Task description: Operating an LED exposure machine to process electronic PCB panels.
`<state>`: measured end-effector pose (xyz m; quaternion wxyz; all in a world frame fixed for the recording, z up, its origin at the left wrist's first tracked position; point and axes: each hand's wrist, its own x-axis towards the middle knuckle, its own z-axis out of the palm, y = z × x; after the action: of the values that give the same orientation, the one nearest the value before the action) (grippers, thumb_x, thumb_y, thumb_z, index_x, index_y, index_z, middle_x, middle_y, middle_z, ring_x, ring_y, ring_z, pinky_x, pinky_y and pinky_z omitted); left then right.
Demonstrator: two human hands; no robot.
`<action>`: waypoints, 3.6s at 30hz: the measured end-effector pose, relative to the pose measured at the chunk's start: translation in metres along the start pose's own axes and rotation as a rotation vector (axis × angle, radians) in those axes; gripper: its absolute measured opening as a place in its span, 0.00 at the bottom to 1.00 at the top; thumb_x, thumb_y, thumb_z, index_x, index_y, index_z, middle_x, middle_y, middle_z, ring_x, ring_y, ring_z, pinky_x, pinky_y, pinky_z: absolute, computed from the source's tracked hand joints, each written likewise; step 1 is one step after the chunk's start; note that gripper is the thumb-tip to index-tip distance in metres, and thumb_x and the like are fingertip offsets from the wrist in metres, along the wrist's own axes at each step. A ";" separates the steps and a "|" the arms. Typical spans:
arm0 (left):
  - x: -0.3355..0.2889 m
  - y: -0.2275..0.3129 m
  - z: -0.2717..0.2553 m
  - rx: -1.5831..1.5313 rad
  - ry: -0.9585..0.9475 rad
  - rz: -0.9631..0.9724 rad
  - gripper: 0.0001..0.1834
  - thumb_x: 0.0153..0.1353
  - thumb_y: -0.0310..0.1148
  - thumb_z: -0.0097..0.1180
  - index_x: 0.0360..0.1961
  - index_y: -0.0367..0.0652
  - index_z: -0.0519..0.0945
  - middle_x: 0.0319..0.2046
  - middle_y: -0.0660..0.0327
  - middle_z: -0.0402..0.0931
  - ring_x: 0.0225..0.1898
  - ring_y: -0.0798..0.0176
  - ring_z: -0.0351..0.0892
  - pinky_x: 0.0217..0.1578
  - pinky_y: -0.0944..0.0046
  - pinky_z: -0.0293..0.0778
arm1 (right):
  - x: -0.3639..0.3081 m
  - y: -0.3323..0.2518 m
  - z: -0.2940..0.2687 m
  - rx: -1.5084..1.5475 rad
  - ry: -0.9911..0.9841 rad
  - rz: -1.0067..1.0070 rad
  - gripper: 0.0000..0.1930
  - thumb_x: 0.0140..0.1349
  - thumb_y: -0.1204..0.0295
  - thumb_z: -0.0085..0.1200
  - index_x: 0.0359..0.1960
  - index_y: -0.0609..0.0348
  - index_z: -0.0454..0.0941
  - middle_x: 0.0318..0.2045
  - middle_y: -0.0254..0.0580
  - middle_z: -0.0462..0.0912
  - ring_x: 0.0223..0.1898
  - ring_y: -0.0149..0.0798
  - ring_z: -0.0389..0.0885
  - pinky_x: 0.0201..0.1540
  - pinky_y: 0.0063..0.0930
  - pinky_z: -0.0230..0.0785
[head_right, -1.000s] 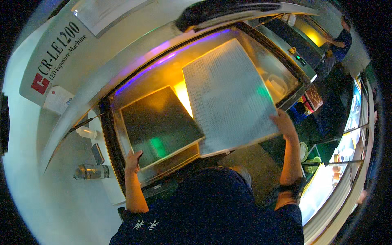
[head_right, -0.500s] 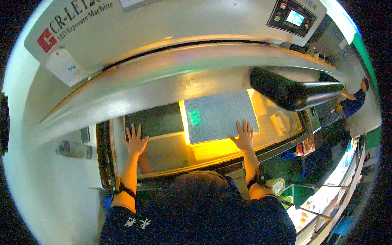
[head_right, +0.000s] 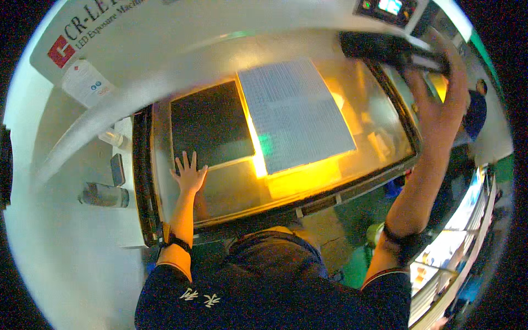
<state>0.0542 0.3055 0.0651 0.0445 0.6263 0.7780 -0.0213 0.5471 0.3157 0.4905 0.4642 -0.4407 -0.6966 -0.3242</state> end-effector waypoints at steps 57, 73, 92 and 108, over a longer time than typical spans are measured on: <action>-0.069 0.191 0.013 0.022 0.030 0.431 0.45 0.57 0.72 0.46 0.73 0.69 0.54 0.76 0.64 0.43 0.76 0.47 0.32 0.67 0.24 0.31 | -0.632 0.074 0.101 0.011 -1.227 0.482 0.12 0.56 0.72 0.53 0.42 0.50 0.80 0.43 0.49 0.82 0.44 0.55 0.80 0.46 0.46 0.74; -0.081 0.180 0.025 -0.099 0.174 0.423 0.44 0.55 0.71 0.48 0.72 0.71 0.57 0.76 0.68 0.44 0.76 0.48 0.35 0.67 0.24 0.31 | -0.596 0.077 -0.344 0.371 -0.865 1.955 0.10 0.53 0.67 0.57 0.34 0.58 0.75 0.24 0.35 0.76 0.27 0.35 0.78 0.30 0.31 0.71; -0.185 0.024 -0.069 0.022 -0.458 0.367 0.52 0.45 0.36 0.70 0.72 0.51 0.56 0.71 0.57 0.57 0.63 0.37 0.64 0.62 0.32 0.59 | -0.344 -0.119 0.079 0.557 -1.403 -0.233 0.33 0.54 0.65 0.59 0.65 0.49 0.66 0.66 0.37 0.69 0.66 0.47 0.67 0.69 0.52 0.54; 0.376 -0.124 -0.054 0.049 0.105 0.414 0.42 0.52 0.17 0.54 0.69 0.57 0.62 0.68 0.55 0.62 0.63 0.44 0.68 0.64 0.43 0.64 | -0.209 -0.164 0.646 0.299 -1.080 -0.264 0.45 0.43 0.79 0.60 0.69 0.53 0.59 0.70 0.45 0.60 0.69 0.54 0.60 0.71 0.50 0.52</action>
<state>-0.1483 0.6492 0.0800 -0.0078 0.7738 0.6333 0.0021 0.2012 0.7401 0.0571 0.0555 -0.3826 -0.9222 -0.0061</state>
